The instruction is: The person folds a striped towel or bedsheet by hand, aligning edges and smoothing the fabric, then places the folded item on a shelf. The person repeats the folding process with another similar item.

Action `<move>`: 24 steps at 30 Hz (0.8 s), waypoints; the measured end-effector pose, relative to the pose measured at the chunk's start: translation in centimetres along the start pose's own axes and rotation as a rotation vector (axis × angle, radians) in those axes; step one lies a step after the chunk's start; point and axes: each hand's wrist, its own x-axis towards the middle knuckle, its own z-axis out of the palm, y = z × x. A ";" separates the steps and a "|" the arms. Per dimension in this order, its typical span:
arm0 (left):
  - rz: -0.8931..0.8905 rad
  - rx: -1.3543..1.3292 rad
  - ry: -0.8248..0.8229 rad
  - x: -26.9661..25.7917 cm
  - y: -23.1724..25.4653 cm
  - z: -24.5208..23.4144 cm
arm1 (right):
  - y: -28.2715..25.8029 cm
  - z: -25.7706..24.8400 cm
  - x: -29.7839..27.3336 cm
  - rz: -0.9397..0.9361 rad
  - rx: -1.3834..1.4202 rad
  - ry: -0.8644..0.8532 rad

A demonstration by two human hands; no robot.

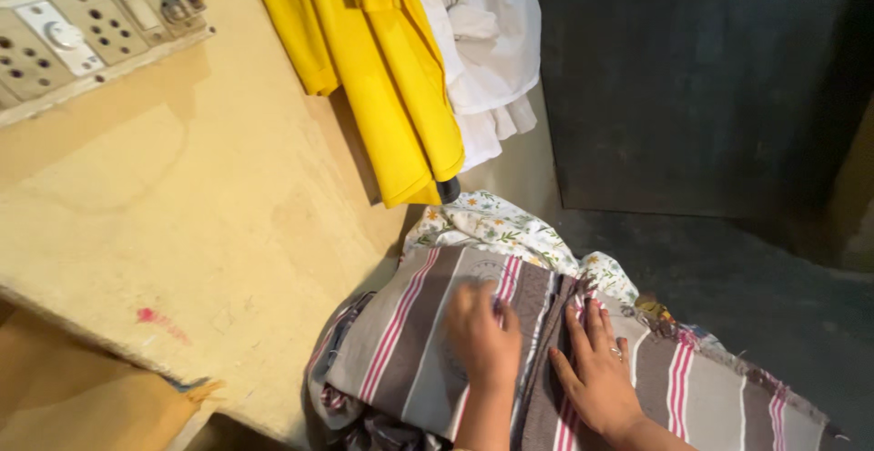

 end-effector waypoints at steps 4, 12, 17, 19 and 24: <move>-0.414 0.406 0.350 1.3 -3.5 -2.1 | -2.1 -0.3 -0.7 -0.057 0.069 0.093; -1.386 -0.066 0.484 0.5 -10.8 -6.0 | -7.6 -1.3 -2.1 0.176 -0.105 -0.066; -1.173 -0.489 0.517 0.7 -11.4 -5.6 | -8.0 -1.6 -1.7 0.317 -0.036 -0.116; -1.013 -0.550 0.395 0.8 -10.3 -5.3 | -7.4 -1.2 -1.1 0.339 0.053 -0.083; -0.291 -0.512 -0.045 -0.3 -4.7 -4.3 | -4.6 -0.5 -0.2 0.318 0.240 0.067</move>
